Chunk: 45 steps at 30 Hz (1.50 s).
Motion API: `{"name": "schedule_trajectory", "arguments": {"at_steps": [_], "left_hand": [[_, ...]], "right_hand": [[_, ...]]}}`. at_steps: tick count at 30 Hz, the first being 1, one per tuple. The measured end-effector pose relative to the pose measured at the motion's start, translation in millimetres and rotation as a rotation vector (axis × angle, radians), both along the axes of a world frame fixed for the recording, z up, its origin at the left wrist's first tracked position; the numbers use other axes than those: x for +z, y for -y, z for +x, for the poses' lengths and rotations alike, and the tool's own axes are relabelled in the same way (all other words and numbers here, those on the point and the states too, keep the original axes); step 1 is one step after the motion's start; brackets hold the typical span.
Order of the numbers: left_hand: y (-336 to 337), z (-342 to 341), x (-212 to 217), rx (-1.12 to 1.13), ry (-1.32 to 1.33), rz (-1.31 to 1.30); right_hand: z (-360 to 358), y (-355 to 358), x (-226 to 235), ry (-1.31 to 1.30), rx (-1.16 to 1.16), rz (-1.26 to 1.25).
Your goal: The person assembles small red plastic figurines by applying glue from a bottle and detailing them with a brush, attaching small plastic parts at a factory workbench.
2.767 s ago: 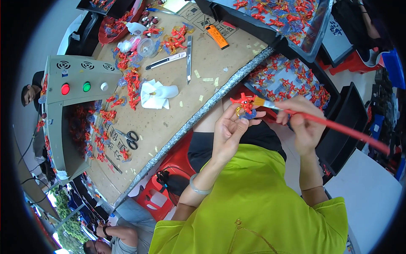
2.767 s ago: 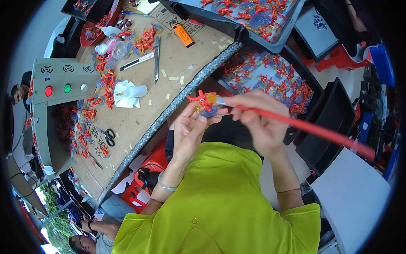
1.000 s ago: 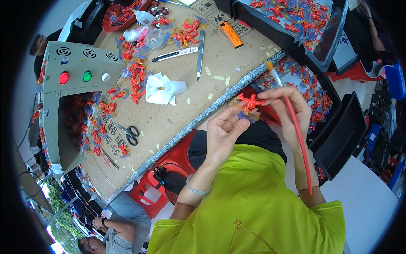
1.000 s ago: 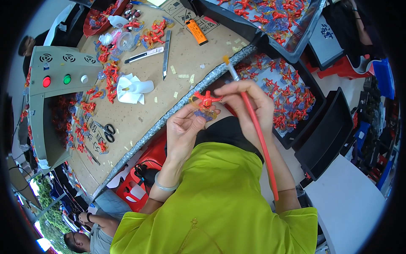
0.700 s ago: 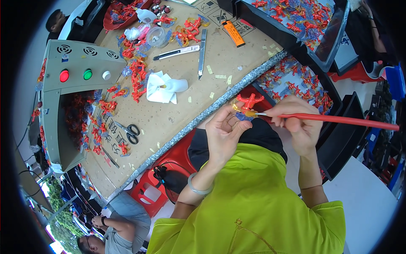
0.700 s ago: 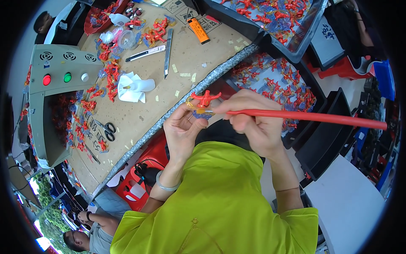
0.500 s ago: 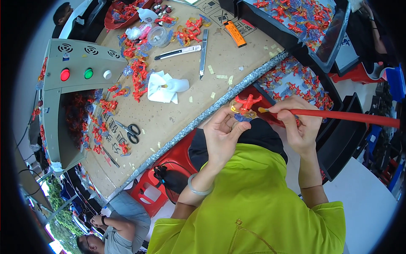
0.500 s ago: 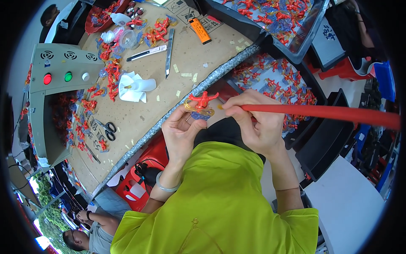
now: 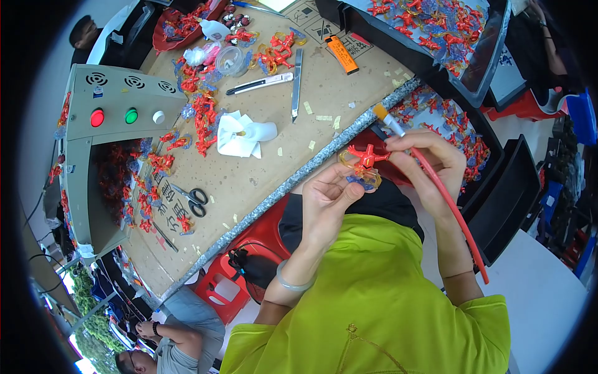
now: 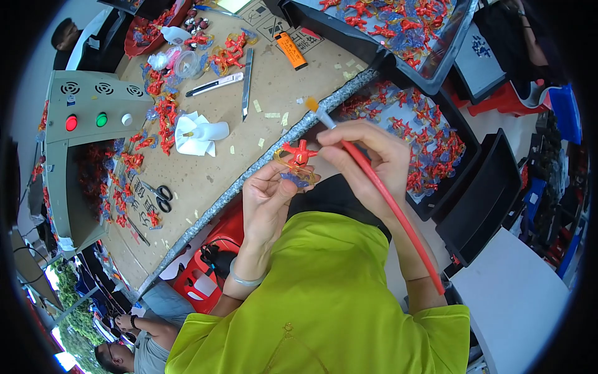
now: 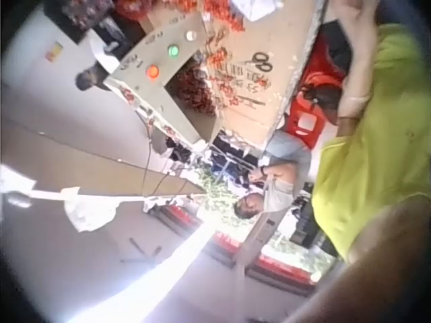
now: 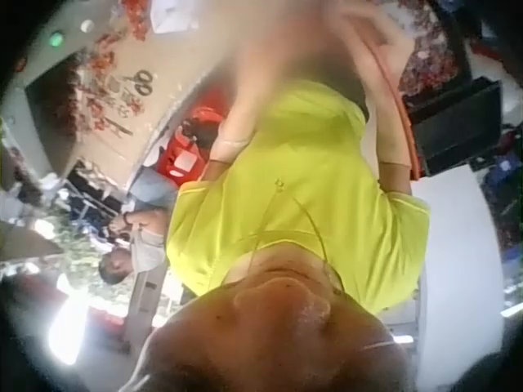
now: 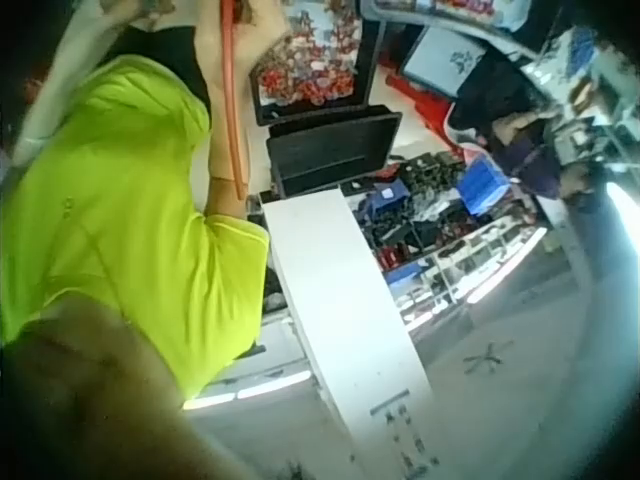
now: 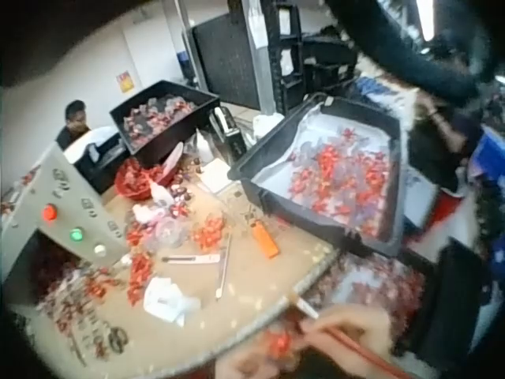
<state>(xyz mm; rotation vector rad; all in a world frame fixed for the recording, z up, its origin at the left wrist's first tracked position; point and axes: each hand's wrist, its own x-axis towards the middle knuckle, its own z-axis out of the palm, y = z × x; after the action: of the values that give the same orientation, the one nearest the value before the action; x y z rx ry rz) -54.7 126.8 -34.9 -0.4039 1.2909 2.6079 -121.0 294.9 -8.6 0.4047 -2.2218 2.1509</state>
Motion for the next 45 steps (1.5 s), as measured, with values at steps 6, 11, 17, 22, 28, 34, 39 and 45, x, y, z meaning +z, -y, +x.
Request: {"name": "schedule_trajectory", "arguments": {"at_steps": [6,11,17,22,28,34,39,45], "left_hand": [[1,1,5,-0.036,0.016,0.099],[0,2,8,-0.005,0.0,0.062],[1,4,5,0.034,-0.007,-0.023],[1,2,8,0.09,-0.044,-0.047],[-1,2,7,0.111,-0.013,-0.104],[-3,2,8,0.148,-0.058,-0.204],[0,1,9,0.127,0.0,-0.201],[1,1,8,0.064,0.014,-0.162]], "right_hand": [[7,4,-7,0.201,0.03,-0.166],[6,5,-7,0.179,0.042,-0.212],[5,4,0,0.262,0.07,-0.212],[7,-11,7,0.152,-0.006,-0.147],[18,2,28,-0.149,0.164,0.175],[21,7,36,-0.318,0.027,0.323],[18,6,35,-0.237,0.092,0.361],[7,19,22,-0.347,0.052,0.23]]}}
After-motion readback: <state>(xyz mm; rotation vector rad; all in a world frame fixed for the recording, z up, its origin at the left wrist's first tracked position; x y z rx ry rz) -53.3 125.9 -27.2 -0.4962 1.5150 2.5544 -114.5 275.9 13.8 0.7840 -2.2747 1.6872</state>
